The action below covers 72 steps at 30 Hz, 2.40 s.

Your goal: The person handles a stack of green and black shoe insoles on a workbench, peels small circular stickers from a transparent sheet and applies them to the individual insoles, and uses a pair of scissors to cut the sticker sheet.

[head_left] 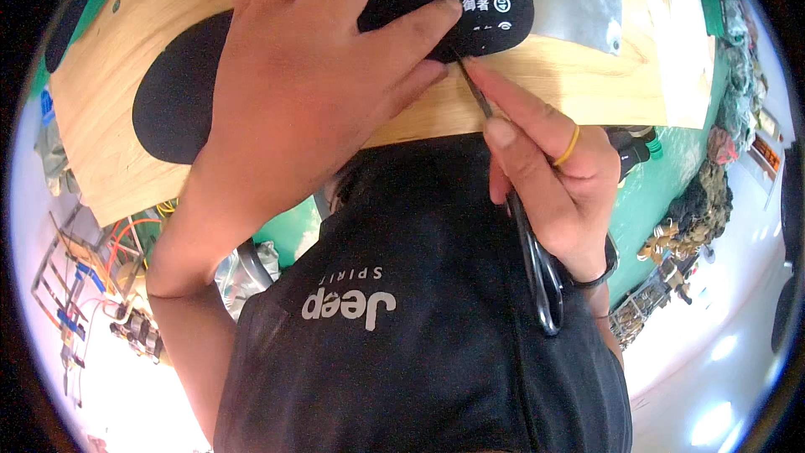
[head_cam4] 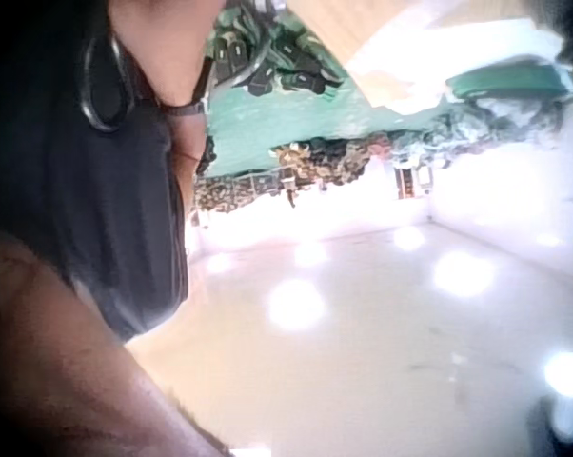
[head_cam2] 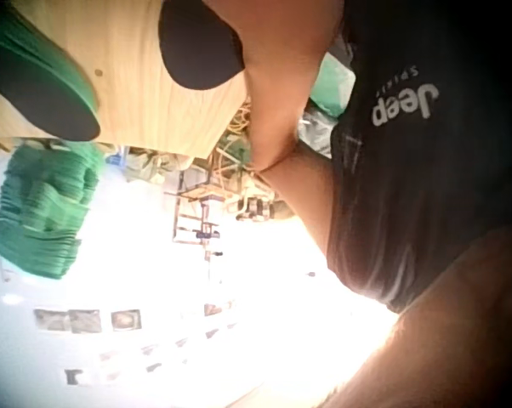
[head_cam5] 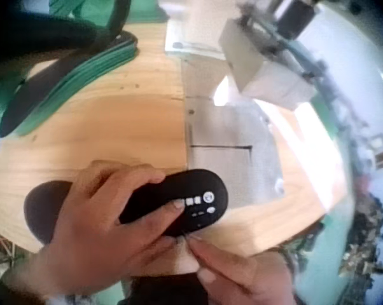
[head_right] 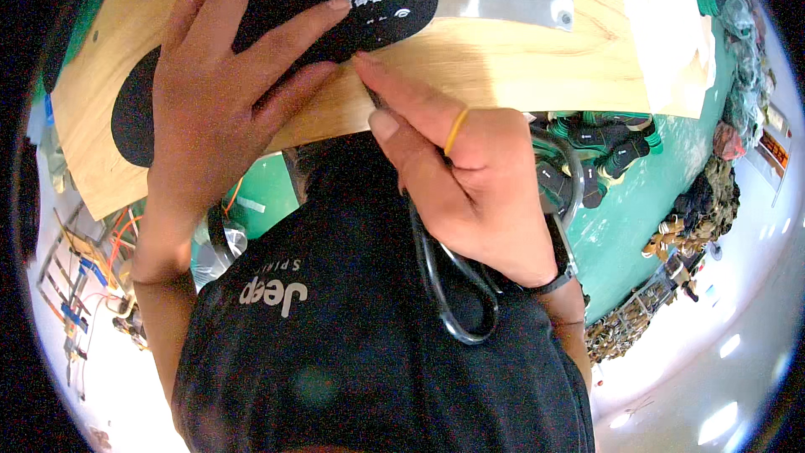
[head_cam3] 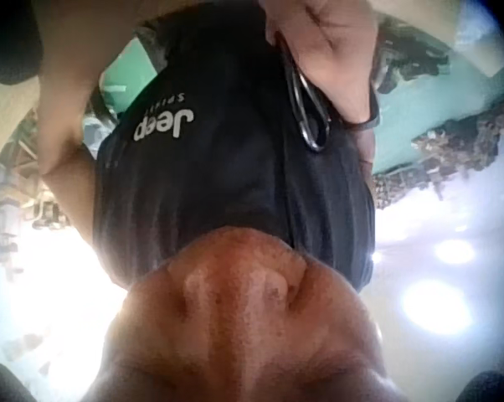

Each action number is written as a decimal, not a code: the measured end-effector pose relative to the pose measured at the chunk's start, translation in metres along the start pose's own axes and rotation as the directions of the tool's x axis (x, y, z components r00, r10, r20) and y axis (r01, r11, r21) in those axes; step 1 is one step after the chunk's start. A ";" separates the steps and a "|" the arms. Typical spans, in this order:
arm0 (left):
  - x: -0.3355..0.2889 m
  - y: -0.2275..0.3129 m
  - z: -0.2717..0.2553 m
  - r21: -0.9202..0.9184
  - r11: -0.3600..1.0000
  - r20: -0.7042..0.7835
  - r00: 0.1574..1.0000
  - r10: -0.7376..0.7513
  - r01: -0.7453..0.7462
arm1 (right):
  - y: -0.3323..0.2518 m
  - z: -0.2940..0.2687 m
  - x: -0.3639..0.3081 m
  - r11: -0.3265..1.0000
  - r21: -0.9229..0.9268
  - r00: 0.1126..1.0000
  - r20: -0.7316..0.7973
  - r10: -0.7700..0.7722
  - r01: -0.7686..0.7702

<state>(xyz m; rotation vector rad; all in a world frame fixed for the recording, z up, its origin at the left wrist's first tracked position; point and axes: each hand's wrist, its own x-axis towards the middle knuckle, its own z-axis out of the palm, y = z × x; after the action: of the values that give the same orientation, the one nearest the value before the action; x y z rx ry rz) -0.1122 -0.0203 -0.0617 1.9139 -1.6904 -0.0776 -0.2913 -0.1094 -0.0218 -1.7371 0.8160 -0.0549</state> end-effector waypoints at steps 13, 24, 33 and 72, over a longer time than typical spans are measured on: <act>-0.014 -0.026 0.012 0.213 0.960 -0.007 0.982 0.189 -0.183 | 0.005 0.001 0.011 1.000 0.028 0.997 -0.075 -0.007 0.009; -0.007 -0.019 0.001 0.237 0.953 0.092 0.981 0.170 -0.188 | 0.008 -0.002 0.007 0.999 0.039 0.993 -0.119 -0.010 0.015; -0.005 -0.001 -0.003 0.145 0.988 0.108 0.994 0.037 -0.052 | 0.013 -0.004 0.010 0.999 -0.005 0.987 -0.158 -0.041 0.041; -0.009 0.003 -0.001 0.209 0.976 0.115 0.992 0.045 -0.068 | 0.009 0.000 0.001 1.000 0.004 0.991 -0.133 0.006 -0.006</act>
<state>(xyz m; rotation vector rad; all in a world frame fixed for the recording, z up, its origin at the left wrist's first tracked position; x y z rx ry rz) -0.1164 -0.0123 -0.0625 2.0470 -1.8911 0.0213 -0.2947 -0.1102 -0.0296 -1.7412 0.9178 -0.1698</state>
